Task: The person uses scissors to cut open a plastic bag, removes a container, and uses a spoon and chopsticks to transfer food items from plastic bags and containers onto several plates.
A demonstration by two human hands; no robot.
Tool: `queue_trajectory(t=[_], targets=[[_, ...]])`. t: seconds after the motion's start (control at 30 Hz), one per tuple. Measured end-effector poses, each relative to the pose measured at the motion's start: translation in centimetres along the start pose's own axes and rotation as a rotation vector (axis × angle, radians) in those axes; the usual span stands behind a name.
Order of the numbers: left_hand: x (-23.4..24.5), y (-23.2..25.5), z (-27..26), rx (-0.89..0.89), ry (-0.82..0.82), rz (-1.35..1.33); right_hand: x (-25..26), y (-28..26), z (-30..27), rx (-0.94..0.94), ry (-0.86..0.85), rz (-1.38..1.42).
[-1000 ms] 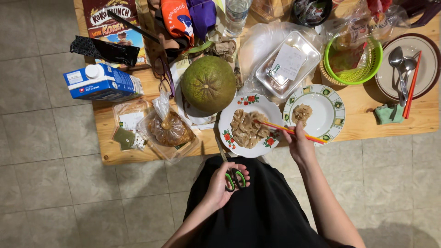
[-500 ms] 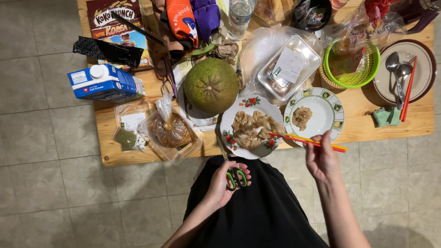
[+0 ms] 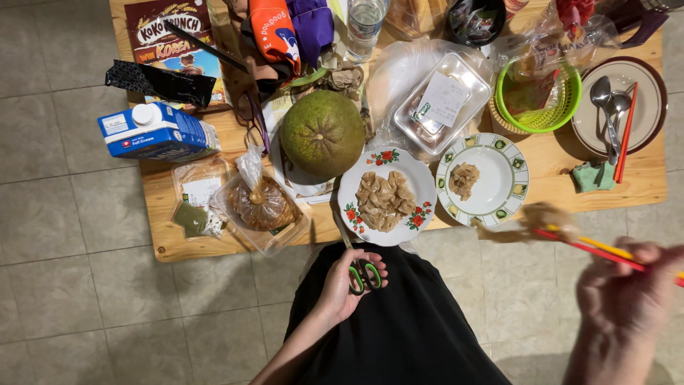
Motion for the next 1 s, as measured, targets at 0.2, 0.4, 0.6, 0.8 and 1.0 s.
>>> queue_trajectory(t=[0.2, 0.4, 0.6, 0.8, 1.0], targets=[[-0.1, -0.2, 0.2, 0.016, 0.01, 0.008, 2.1, -2.0, 1.0, 0.155, 0.126, -0.137], [-0.3, -0.6, 0.1, 0.015, 0.019, 0.034, -2.7, 6.1, 6.8, 0.167, 0.251, -0.903], [-0.4, -0.8, 0.0, 0.014, 0.024, 0.055, -8.1, 8.1, 5.4, 0.286, 0.235, -1.484], [-0.3, -1.1, -0.1, 0.007, 0.043, 0.058, -5.9, 13.3, 7.3, 0.266, 0.076, -1.554], [0.0, -1.0, -0.4, 0.005, 0.049, 0.067, -6.9, 14.1, 5.0, 0.464, -0.052, -1.626]])
Point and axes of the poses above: each hand's wrist, its own z-axis towards the middle knuckle, its own x-axis out of the back of the hand, y = z × x, the point moved 4 cm from there along z, towards the middle knuckle, and after that the axes turned 1 degree about z, right-handed, at the moved point
